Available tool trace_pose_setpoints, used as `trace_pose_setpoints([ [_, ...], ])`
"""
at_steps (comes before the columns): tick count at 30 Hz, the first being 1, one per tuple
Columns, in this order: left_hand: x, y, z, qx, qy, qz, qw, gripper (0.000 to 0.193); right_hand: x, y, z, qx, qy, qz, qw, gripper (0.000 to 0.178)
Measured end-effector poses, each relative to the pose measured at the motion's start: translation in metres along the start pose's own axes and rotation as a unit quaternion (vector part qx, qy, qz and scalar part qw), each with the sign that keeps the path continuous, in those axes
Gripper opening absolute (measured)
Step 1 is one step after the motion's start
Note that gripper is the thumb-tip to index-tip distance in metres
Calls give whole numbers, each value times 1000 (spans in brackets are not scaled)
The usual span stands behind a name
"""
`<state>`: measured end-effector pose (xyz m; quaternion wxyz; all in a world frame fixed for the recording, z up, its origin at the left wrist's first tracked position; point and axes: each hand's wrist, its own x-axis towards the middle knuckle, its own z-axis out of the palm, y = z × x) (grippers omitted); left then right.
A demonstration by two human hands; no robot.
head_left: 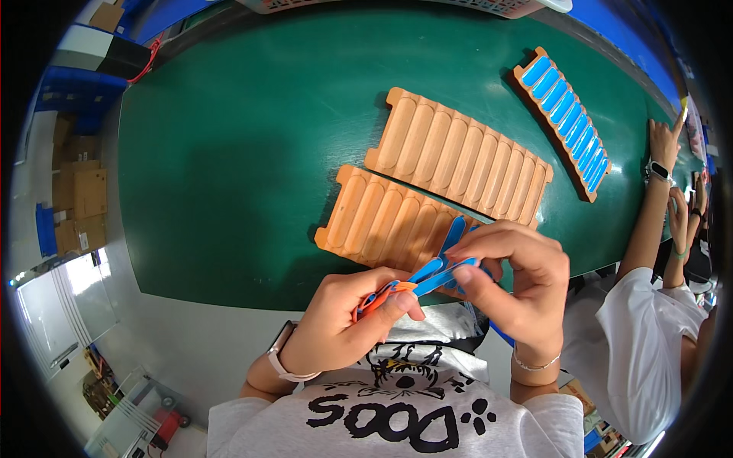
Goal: The person slots colored strips into grooved boards by hand, repeatedly taking additional strips from a basket on the conveyor belt to fill the boards.
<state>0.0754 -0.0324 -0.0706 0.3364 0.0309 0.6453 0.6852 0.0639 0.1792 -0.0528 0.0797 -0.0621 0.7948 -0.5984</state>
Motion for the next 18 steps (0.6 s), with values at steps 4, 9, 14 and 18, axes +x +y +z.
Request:
trace_pose_setpoints([
  [4, -4, -5, -3, -24, 15, 37, 999, 21, 1, -5, 1, 60, 23, 49, 997, 15],
  [9, -7, -4, -4, -90, 73, 28, 993, 23, -3, -10, 10, 2, -27, 27, 999, 12],
  [14, -7, 4, -3, -96, 68, -3, 993, 25, 6, -16, 3, -56, 23, 33, 998, 9],
  [18, -9, 4, -12, -134, 115, 11, 984, 25, 38, -6, -24, -169, -129, -98, 972, 10],
])
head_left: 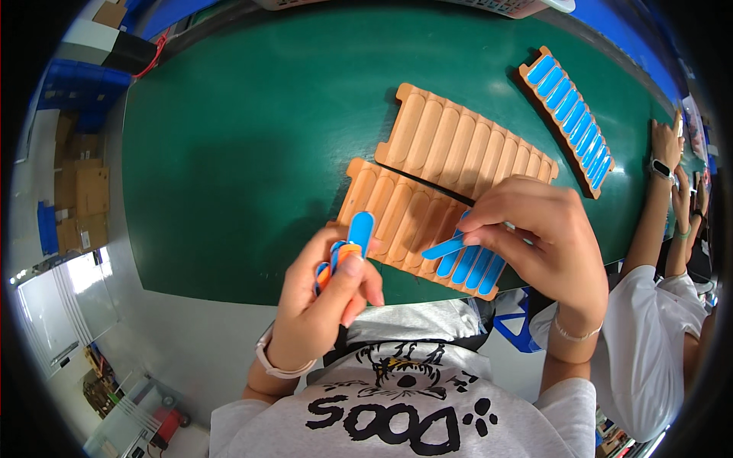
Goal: The person slots colored strips into grooved boards by hand, repeatedly taking additional strips from a basket on the conveyor belt to fill the boards.
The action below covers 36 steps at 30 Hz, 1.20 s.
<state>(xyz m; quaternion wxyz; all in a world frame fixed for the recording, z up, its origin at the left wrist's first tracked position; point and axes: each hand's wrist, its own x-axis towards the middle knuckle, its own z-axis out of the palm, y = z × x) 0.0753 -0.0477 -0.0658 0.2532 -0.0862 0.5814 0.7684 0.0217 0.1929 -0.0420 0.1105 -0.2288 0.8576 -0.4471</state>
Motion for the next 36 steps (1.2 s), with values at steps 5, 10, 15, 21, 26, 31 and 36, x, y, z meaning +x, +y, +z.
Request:
trace_pose_setpoints([
  [5, -3, -2, -7, 29, -25, -12, 999, 23, 24, 7, 5, -70, -51, -80, 993, 18],
  [10, -6, -1, -5, 35, -32, -32, 998, 21, 25, 6, 9, -82, -100, -49, 990, 29],
  [15, -4, 2, -10, 30, 13, -21, 999, 21, 29, 4, 0, -187, -63, -81, 977, 33],
  [21, 1, 1, -4, 28, 27, -25, 999, 19, 14, 3, -11, -198, -38, -95, 975, 36],
  [26, 3, 1, -2, -9, -5, -12, 1000, 19, -11, 1, 7, -179, 10, -17, 984, 36],
  [31, 8, 2, 4, 1, -30, -25, 999, 20, -26, -5, 27, -206, 82, 65, 973, 36],
  [36, 10, 3, 9, 42, -86, -75, 993, 20, -26, -4, 24, -78, 121, -15, 989, 37],
])
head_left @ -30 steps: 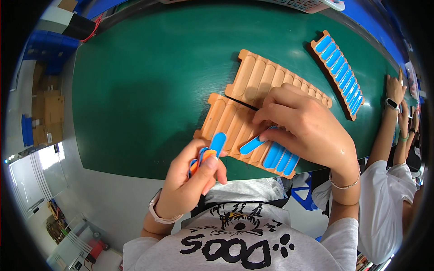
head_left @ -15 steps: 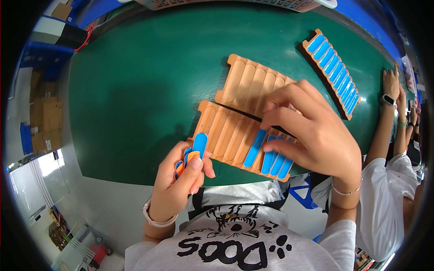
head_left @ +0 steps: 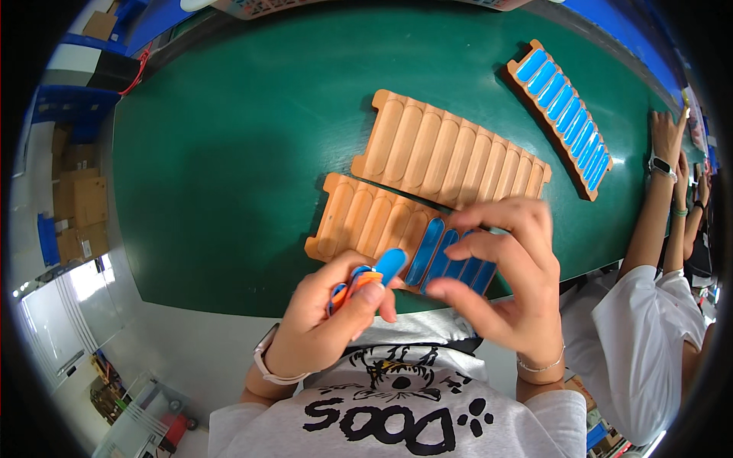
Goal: The person slots colored strips into grooved boards by hand, repeatedly taking additional strips from a basket on the conveyor belt to fill the boards.
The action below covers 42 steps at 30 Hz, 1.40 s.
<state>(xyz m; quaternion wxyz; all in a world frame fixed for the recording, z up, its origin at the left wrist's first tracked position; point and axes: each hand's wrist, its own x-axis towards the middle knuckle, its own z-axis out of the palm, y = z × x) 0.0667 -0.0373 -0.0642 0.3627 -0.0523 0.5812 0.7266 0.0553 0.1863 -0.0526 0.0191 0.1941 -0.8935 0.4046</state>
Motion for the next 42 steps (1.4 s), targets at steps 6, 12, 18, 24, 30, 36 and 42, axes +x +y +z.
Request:
trace_pose_setpoints([
  [6, 5, -1, 1, 29, -40, 10, 999, 20, 11, -8, 22, 193, -12, 72, 979, 13],
  [12, 4, -13, -1, 95, 34, 79, 992, 17, 10, -8, 20, 193, 16, 156, 969, 10],
  [18, -5, -13, -5, 12, 110, 52, 992, 13, 21, 0, 12, 129, 74, 192, 970, 12],
  [24, -11, -21, -6, 67, 111, 87, 988, 13, 27, -8, 31, -99, 17, 94, 990, 21],
  [30, -8, -16, -6, 72, 86, 48, 993, 15, 22, -12, 23, 91, 16, 83, 992, 23],
  [36, -1, -16, 5, 59, 57, 99, 992, 14, 8, -13, 27, 297, -25, 174, 939, 18],
  [42, -5, -15, -4, 16, 87, 81, 993, 16, 22, -6, 13, 179, 75, 239, 951, 11],
])
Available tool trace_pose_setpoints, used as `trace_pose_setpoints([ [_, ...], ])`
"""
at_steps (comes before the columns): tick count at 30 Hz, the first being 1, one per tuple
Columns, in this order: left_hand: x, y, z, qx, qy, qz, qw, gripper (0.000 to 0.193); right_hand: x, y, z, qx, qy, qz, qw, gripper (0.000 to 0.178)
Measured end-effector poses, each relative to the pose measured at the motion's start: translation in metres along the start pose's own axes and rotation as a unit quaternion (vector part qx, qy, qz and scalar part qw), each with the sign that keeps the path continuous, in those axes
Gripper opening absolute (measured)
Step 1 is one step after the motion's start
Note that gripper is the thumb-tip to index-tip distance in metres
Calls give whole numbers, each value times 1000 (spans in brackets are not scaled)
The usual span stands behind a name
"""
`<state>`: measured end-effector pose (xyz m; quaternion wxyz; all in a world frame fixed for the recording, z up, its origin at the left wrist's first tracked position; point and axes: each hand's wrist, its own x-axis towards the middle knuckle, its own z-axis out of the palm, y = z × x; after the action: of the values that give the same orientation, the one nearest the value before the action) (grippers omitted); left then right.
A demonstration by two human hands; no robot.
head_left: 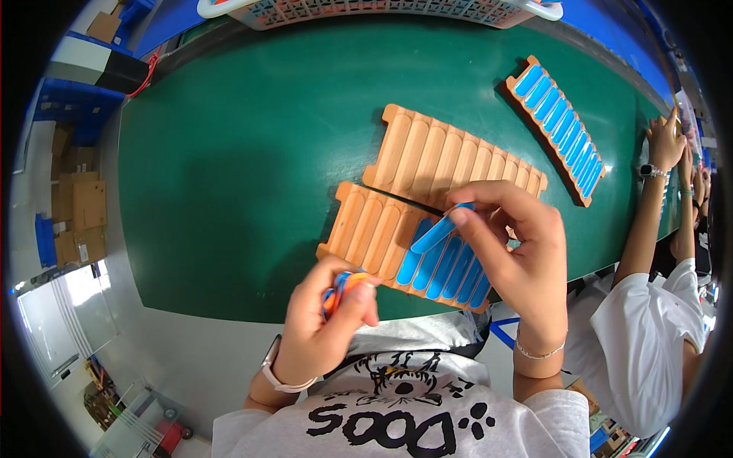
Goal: The person slots colored strips into grooved boards by hand, repeatedly taking additional strips from a basket on the conveyor belt to fill the boards.
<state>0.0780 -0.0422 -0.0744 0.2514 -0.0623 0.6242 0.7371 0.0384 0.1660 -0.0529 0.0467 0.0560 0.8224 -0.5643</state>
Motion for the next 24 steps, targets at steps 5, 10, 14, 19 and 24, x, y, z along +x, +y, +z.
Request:
trace_pose_setpoints([
  [5, -3, -3, -12, -23, -16, -6, 1000, 25, 13, 12, 14, -132, -61, -175, 974, 20],
  [10, -8, 10, -9, 14, -48, -74, 996, 24, 12, 8, 22, -208, -27, -220, 953, 26],
  [14, 3, 9, -6, -3, -99, -1, 995, 15, 3, 4, 7, 67, -147, -116, 980, 17],
  [19, 5, 8, -2, 23, -117, -4, 993, 12, -5, -3, 8, 125, -214, -82, 965, 12],
  [24, 6, 10, 0, -42, -103, -55, 992, 23, -11, -4, 7, 71, -121, -81, 987, 5],
])
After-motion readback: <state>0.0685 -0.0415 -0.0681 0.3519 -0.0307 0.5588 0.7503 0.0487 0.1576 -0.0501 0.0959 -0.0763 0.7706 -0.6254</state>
